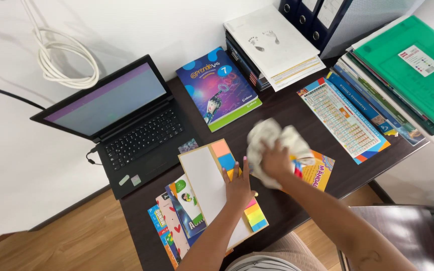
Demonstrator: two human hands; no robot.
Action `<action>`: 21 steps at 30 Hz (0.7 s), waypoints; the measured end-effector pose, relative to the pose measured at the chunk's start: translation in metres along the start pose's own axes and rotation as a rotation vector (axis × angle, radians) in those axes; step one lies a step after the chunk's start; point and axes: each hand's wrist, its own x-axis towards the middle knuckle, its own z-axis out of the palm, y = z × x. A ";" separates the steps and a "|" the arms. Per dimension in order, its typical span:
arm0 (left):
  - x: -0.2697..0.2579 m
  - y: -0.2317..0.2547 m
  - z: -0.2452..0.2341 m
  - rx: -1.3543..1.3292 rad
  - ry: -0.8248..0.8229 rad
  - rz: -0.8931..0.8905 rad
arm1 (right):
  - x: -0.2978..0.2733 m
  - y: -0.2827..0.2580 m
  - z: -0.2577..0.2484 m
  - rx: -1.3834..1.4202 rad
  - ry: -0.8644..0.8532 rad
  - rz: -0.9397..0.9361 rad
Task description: Wiping magazines and books with a cloth and stacking them neatly on a desk.
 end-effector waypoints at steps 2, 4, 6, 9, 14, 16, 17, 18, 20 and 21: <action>0.002 -0.002 -0.004 -0.001 -0.024 -0.001 | -0.029 -0.004 0.003 0.040 0.112 -0.132; 0.000 0.002 -0.007 -0.005 -0.061 -0.001 | -0.033 0.009 0.011 0.082 0.212 -0.263; -0.002 0.008 -0.015 0.073 -0.049 -0.045 | -0.005 0.039 0.021 0.051 0.001 0.120; 0.001 0.013 -0.008 0.162 -0.058 -0.039 | -0.013 0.045 0.024 0.118 0.047 0.210; 0.011 0.015 0.019 0.316 -0.073 -0.030 | -0.072 0.048 0.009 0.109 0.018 0.002; 0.009 0.023 0.021 0.320 -0.069 -0.039 | -0.067 0.070 0.023 0.084 0.008 0.125; 0.008 0.031 0.020 0.357 -0.054 -0.045 | -0.063 0.079 0.028 0.129 0.007 0.229; 0.005 0.039 0.019 0.394 -0.044 -0.046 | -0.063 0.088 0.034 0.174 0.001 0.337; 0.016 0.046 0.040 0.277 0.007 0.125 | -0.087 0.061 0.021 0.155 0.009 0.215; 0.023 0.049 0.048 0.159 0.061 0.289 | -0.096 0.048 0.013 0.137 0.022 0.089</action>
